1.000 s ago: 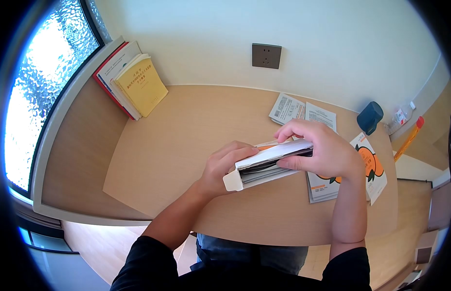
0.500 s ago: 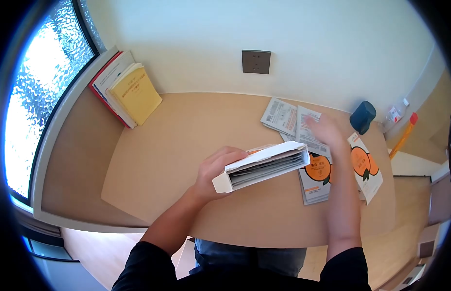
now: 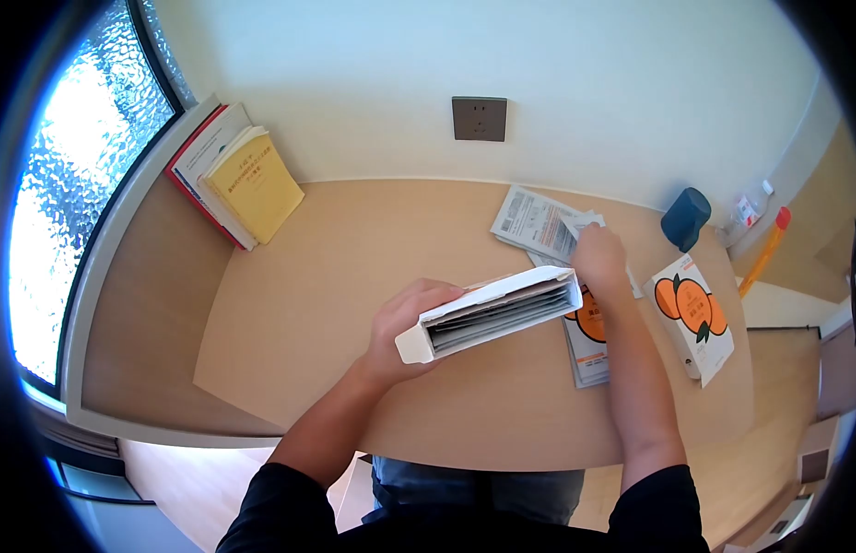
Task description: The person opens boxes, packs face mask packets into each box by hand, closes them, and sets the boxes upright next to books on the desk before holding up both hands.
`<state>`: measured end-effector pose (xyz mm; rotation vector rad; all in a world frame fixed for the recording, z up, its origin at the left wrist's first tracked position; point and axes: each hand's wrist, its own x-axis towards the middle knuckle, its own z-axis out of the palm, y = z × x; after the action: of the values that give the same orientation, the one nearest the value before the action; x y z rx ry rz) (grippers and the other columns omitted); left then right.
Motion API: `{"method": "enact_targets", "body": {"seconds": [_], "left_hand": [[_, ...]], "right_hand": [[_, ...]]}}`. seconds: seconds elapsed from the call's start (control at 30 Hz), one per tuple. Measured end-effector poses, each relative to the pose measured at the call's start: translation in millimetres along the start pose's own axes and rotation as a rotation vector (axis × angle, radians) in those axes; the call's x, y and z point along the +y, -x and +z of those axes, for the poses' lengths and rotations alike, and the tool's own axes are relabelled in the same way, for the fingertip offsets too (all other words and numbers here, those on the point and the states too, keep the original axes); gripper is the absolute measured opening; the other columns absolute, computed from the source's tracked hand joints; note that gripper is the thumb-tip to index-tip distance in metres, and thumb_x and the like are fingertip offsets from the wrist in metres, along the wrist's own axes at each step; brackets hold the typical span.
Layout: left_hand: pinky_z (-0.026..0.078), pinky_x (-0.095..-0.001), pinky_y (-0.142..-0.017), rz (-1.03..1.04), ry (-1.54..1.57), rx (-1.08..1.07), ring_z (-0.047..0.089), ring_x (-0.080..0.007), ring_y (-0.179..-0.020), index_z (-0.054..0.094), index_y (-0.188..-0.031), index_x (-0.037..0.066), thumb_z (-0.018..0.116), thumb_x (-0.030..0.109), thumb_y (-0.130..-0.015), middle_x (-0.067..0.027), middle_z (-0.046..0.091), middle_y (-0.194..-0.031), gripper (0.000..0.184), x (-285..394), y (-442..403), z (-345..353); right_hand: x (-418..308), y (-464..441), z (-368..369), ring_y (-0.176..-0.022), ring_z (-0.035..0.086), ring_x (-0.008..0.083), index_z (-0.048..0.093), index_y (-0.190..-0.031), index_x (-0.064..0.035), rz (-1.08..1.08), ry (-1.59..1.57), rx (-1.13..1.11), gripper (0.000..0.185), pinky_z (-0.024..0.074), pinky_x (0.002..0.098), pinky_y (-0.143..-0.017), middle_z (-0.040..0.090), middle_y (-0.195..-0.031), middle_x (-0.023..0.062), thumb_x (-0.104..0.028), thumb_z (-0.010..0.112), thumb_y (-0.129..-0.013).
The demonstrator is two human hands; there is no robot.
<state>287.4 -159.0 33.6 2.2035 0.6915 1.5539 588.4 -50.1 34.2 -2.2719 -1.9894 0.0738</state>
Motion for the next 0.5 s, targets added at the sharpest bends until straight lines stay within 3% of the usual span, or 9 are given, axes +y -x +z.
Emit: {"method": "enact_targets", "body": {"seconds": [0.17,0.23,0.3,0.4,0.5], "left_hand": [[0.057,-0.0347,-0.08,-0.023,-0.044,-0.002,0.071,-0.0269,-0.091,0.064,-0.117,0.003,0.089,0.007,-0.073,-0.0138,0.072,-0.103,0.051,-0.7,-1.6,-3.2],[0.057,-0.0349,-0.08,-0.047,-0.042,-0.004,0.071,-0.0256,-0.092,0.064,-0.117,0.004,0.09,0.008,-0.073,-0.0131,0.072,-0.104,0.051,-2.4,0.7,-2.3],[0.057,-0.0347,-0.081,-0.074,-0.027,0.002,0.071,-0.025,-0.091,0.064,-0.117,0.004,0.09,0.007,-0.074,-0.0129,0.072,-0.103,0.05,-2.7,1.8,-0.7],[0.057,-0.0328,-0.08,-0.147,-0.038,0.01,0.07,-0.022,-0.092,0.064,-0.115,0.002,0.09,0.008,-0.075,-0.0117,0.071,-0.104,0.048,3.6,-1.1,-0.5],[0.057,-0.0315,-0.082,-0.317,0.147,0.042,0.07,-0.0182,-0.095,0.064,-0.117,-0.001,0.087,0.001,-0.077,-0.0092,0.07,-0.109,0.046,6.4,4.6,1.4]], "right_hand": [[1.0,6.3,-62.9,-0.092,0.07,0.0384,0.072,-0.102,-0.0005,0.104,-0.207,0.244,0.02,0.0554,0.0428,-0.08,0.072,-0.096,0.0231,-0.012,0.067,-0.087],[3.1,16.7,-93.8,-0.089,0.072,0.0296,0.07,-0.104,0.0017,-0.012,-0.653,0.479,0.018,0.0539,0.0383,-0.08,0.074,-0.098,0.0176,-0.013,0.066,-0.094],[4.7,29.3,-114.0,-0.086,0.068,0.0173,0.068,-0.108,0.0016,-0.303,-1.156,0.64,0.02,0.0515,0.0325,-0.079,0.074,-0.097,0.0075,-0.015,0.067,-0.098],[-30.0,73.8,-144.5,-0.086,0.061,0.0092,0.066,-0.112,0.0003,-0.383,-1.887,0.48,0.019,0.048,0.0266,-0.077,0.07,-0.098,0.0005,-0.014,0.066,-0.1],[-28.8,83.9,-131.0,-0.083,0.06,0.0085,0.065,-0.114,-0.0005,-0.575,-1.867,0.268,0.021,0.0467,0.0236,-0.075,0.071,-0.098,0.0014,-0.016,0.068,-0.099]]}}
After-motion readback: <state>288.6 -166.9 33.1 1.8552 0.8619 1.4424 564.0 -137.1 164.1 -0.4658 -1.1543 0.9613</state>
